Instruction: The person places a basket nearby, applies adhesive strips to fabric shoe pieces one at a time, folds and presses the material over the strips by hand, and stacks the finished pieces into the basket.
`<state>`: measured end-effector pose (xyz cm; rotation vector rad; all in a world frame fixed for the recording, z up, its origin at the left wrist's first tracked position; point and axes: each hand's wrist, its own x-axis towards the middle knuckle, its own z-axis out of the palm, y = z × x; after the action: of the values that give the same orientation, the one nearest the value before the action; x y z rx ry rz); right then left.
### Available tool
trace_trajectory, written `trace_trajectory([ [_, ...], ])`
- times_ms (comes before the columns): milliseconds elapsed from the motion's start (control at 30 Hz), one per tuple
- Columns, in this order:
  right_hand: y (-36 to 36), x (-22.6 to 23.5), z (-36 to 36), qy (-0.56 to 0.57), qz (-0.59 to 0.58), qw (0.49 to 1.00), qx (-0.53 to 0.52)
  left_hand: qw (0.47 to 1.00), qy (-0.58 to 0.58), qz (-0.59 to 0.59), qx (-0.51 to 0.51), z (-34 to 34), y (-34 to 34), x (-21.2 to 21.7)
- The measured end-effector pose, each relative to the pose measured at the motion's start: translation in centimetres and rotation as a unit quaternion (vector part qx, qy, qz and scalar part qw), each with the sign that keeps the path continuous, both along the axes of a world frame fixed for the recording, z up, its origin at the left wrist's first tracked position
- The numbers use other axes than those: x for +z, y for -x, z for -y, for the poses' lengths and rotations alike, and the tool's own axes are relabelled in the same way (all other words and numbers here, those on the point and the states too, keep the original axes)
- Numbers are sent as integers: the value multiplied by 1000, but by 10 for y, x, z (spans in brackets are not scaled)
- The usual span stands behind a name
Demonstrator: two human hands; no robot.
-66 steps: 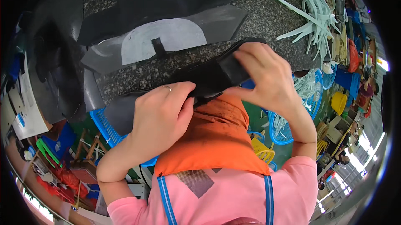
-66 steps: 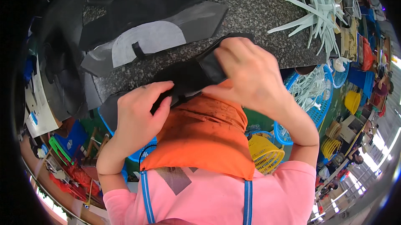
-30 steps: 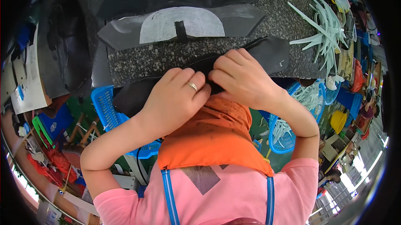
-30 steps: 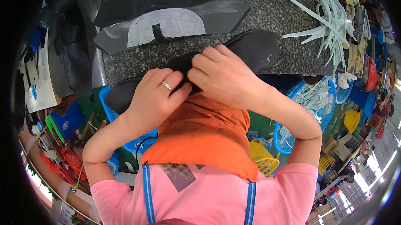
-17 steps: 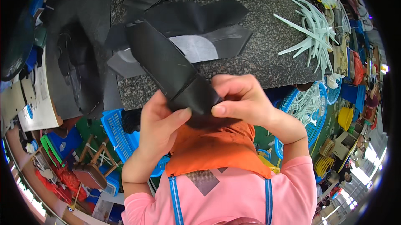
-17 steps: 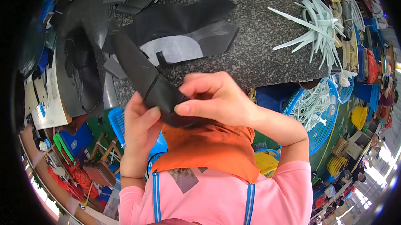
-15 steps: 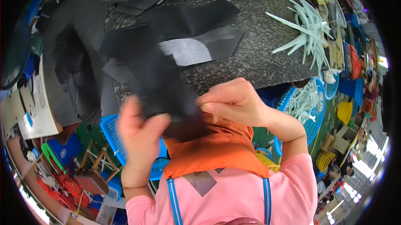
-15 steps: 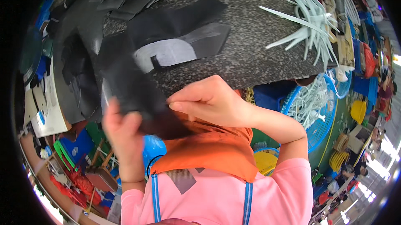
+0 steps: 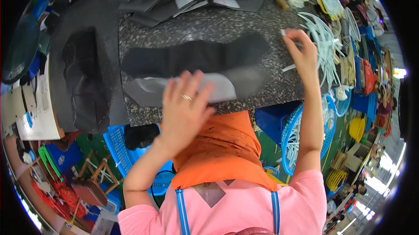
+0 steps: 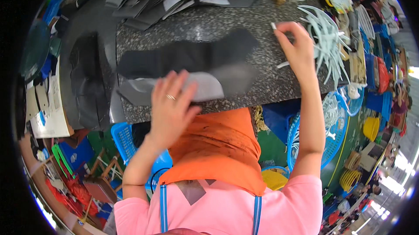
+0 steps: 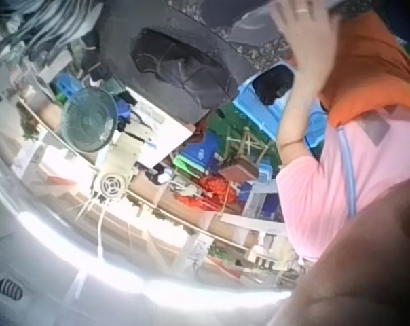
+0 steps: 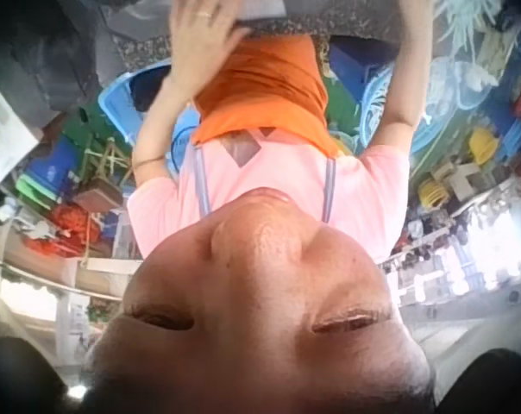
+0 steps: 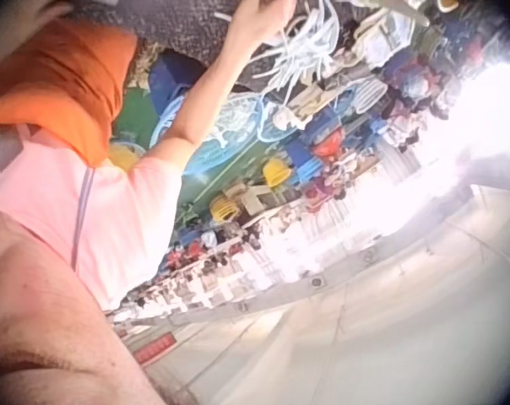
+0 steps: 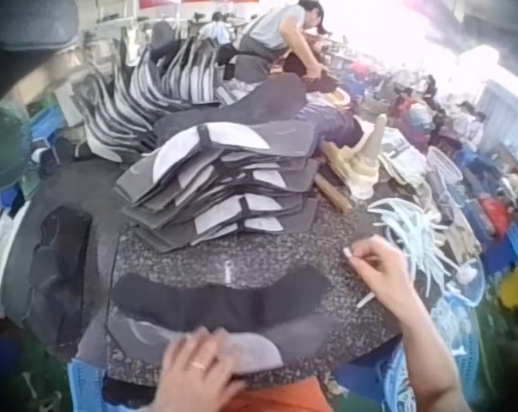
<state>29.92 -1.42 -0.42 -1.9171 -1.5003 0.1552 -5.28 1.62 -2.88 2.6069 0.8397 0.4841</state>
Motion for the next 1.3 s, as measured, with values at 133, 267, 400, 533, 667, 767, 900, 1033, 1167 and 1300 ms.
trace_trajectory([
  [133,91,52,37,111,-144,979,94,998,48,7,27,24,-3,24],
  [267,145,49,25,118,-154,919,343,916,320,233,74,21,15,41],
  [400,165,39,10,141,-170,933,283,911,273,221,215,0,37,43],
  [533,172,26,3,163,-158,952,207,953,60,143,261,-36,45,15],
  [667,172,25,-1,183,-130,953,202,962,29,40,268,-51,55,12],
  [767,172,28,-3,215,-138,947,196,954,-53,44,291,-56,62,21],
  [900,171,32,-5,225,-153,942,194,996,-16,44,70,-24,59,17],
  [1033,158,34,-8,261,-173,939,143,998,38,-25,44,-22,64,12],
  [1167,157,24,-9,270,11,951,150,1000,6,-26,13,-25,47,22],
  [1300,149,36,0,284,27,945,159,992,42,85,-80,-4,16,-6],
])
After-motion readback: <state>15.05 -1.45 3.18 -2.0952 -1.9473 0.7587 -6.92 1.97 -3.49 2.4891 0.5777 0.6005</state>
